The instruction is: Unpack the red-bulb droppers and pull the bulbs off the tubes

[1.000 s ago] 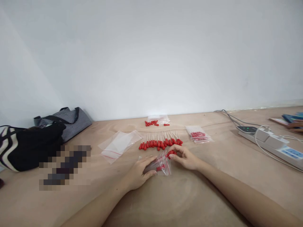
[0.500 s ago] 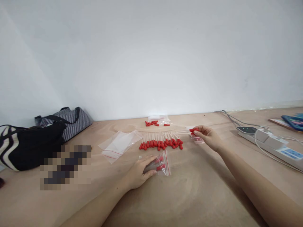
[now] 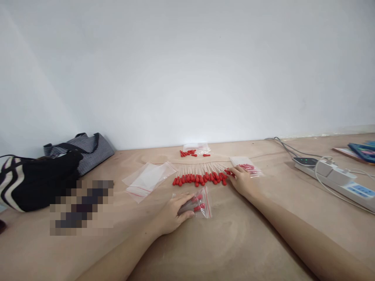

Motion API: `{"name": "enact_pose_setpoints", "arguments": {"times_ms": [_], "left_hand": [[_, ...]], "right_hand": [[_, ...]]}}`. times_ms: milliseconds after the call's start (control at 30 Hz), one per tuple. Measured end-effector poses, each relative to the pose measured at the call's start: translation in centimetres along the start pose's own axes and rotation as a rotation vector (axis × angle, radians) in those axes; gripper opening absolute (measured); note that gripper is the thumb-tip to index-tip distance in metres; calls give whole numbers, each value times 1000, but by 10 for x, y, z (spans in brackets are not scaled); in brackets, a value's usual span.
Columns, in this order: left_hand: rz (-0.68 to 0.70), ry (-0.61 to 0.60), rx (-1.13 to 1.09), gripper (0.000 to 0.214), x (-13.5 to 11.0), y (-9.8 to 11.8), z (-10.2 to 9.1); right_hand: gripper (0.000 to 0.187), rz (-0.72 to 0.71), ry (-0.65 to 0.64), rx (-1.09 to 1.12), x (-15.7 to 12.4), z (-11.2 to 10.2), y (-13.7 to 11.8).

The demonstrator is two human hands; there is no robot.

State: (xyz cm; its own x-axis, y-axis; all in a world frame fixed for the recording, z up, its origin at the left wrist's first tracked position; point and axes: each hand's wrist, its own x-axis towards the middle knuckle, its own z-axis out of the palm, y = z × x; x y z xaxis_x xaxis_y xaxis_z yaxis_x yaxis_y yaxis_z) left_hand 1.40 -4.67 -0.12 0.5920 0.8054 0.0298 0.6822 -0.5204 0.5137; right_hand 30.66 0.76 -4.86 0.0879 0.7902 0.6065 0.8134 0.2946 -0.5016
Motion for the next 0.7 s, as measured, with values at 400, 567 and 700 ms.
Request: {"name": "enact_pose_setpoints", "arguments": {"times_ms": [400,567,700], "left_hand": [[-10,-13,22,50,-1,1,-1],[-15,-27,33,50,-1,1,-1],[-15,-18,25,50,-1,1,-2]], "right_hand": [[33,190,-163,-64,-2,-16,-12],[24,177,-192,-79,1,-24,-10],[25,162,-181,-87,3,-30,-14]]}}
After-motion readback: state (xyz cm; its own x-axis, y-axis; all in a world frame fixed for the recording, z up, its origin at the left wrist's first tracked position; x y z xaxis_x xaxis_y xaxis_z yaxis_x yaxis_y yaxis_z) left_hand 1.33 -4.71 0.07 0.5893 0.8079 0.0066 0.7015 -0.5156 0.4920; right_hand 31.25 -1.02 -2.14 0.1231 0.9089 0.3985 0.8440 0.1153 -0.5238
